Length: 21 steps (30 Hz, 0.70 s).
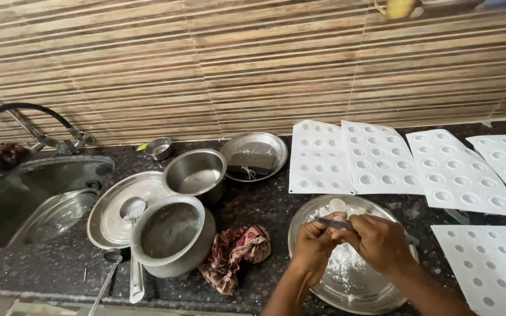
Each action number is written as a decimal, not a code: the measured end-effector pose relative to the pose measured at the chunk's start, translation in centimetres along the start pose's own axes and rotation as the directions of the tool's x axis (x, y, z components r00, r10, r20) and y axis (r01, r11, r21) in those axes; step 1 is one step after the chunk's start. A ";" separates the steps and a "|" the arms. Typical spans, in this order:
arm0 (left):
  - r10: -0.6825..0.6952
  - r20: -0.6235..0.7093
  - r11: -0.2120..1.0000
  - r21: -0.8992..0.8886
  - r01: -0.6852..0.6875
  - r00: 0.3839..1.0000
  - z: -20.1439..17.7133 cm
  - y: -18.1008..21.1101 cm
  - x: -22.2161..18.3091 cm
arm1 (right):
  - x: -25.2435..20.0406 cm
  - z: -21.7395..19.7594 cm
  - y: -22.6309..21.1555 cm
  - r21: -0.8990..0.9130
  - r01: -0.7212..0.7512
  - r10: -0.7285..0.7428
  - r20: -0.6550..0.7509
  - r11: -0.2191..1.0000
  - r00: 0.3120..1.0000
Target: Cutting small blocks of a white substance into pieces and scooping granular white material from a sack into a container.
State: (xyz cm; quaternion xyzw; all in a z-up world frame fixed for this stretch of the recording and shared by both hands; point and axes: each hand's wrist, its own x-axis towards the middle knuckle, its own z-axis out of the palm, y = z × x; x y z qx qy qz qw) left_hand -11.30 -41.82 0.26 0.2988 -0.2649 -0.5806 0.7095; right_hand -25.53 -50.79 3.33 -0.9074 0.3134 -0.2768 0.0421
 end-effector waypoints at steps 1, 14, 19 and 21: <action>0.001 0.000 1.000 0.001 -0.001 1.000 0.1 0.3 -0.1 | 0.0 -0.1 0.0 0.001 0.001 -0.001 -0.001 1.000 1.000; 0.008 0.026 0.989 0.150 -0.012 1.000 -2.5 -0.2 0.8 | 1.4 -2.3 -0.8 0.153 0.068 -0.081 0.082 0.986 0.993; 0.056 -0.011 0.986 0.160 -0.054 0.998 -2.2 -1.0 0.9 | 0.8 -0.8 0.2 0.181 0.113 -0.122 0.041 0.977 0.992; 0.069 0.007 0.983 0.170 -0.069 0.998 -2.3 -1.4 1.0 | 0.6 -0.1 0.8 0.182 0.056 -0.072 0.079 0.982 0.994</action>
